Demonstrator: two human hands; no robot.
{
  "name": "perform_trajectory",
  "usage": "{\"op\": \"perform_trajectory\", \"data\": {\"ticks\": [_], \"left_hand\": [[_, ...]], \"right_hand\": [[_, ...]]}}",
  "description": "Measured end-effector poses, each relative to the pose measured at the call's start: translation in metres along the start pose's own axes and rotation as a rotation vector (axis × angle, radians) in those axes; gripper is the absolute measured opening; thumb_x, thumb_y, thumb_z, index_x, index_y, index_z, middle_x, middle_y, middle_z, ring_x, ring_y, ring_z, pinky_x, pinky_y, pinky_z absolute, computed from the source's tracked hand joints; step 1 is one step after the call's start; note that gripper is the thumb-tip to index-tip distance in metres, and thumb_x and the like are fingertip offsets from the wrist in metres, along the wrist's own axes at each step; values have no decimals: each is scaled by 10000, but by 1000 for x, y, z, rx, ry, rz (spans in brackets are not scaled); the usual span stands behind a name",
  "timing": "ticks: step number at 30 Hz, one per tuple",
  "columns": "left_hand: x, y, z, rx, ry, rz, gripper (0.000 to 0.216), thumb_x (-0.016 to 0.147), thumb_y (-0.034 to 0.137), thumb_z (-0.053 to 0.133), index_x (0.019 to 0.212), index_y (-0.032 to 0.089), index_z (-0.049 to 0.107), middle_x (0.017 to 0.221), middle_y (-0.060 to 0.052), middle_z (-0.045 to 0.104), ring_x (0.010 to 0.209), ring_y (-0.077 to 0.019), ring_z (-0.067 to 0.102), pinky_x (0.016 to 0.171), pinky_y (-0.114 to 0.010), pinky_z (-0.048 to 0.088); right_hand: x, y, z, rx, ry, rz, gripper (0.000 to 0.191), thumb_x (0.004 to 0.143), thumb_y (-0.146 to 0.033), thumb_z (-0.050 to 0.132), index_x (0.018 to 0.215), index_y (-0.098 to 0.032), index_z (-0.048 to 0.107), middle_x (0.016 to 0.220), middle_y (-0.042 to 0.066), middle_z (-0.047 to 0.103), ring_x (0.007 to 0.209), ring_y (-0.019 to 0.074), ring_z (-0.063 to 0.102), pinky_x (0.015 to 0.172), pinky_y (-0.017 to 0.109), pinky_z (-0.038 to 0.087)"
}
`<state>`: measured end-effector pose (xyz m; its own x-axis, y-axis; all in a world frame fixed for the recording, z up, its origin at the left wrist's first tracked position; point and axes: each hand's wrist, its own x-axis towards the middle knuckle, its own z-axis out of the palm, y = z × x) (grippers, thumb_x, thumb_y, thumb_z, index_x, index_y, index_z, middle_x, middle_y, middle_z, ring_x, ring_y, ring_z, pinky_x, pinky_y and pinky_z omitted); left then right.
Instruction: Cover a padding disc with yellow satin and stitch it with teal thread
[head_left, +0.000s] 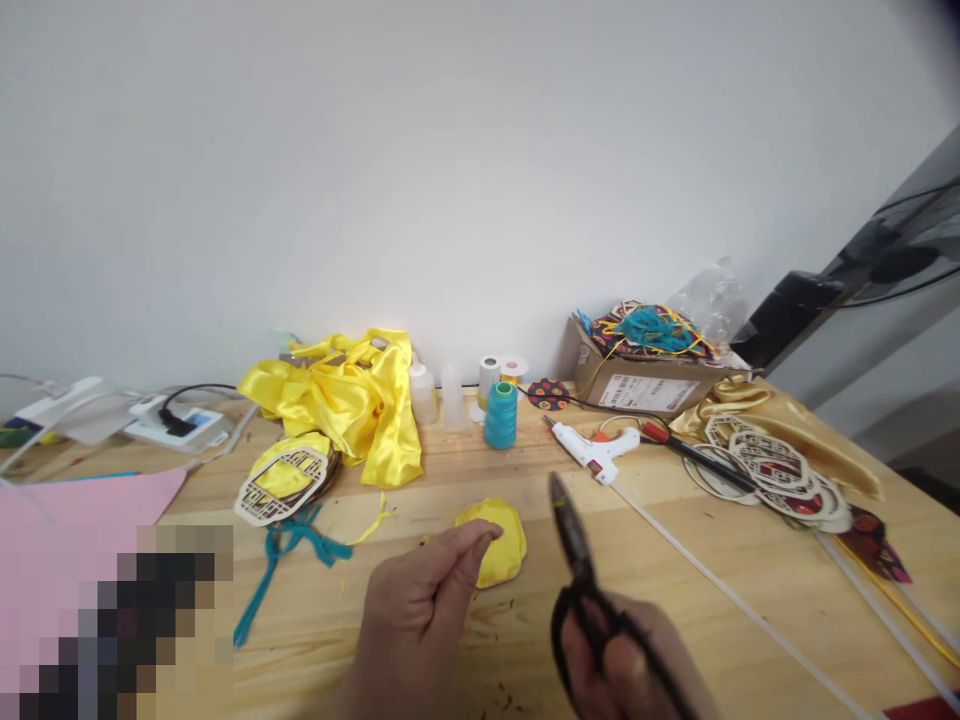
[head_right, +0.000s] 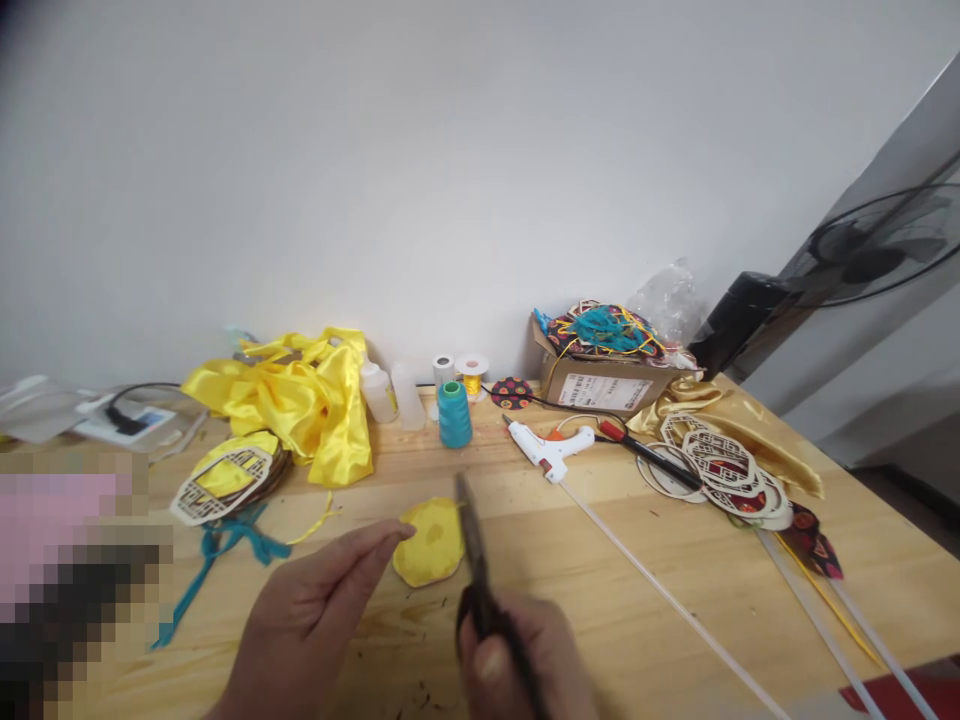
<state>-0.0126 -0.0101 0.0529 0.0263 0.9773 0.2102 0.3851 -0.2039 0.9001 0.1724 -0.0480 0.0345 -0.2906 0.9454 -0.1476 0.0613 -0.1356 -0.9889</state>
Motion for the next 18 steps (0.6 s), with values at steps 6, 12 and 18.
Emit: {"op": "perform_trajectory", "data": {"ticks": [6, 12, 18], "left_hand": [[9, -2, -5, -283, 149, -326, 200, 751, 371, 661, 846, 225, 759, 715, 1, 743, 721, -184, 672, 644, -242, 536], [12, -2, -10, -322, 257, -111, 109, 768, 314, 654, 767, 278, 757, 1287, -4, 589, 1271, -244, 421, 1037, -349, 349], [6, 10, -8, -418, 215, -133, 101, 762, 273, 659, 740, 303, 753, 1508, 105, 293, 1406, -254, 119, 1136, -413, 105]], "right_hand": [[-10, 4, -62, -1073, 277, 140, 321, 763, -498, 546, 658, -197, 582, 617, 40, 614, 549, 186, 563, 498, 264, 380], [-22, 22, -94, -1402, 312, 178, 209, 763, -286, 535, 876, -181, 676, 828, 105, 696, 724, 266, 662, 612, 360, 514], [-4, -7, -57, -1059, 304, -211, 275, 863, -286, 456, 1031, -213, 661, 1010, 90, 680, 927, 253, 617, 814, 416, 504]]}}
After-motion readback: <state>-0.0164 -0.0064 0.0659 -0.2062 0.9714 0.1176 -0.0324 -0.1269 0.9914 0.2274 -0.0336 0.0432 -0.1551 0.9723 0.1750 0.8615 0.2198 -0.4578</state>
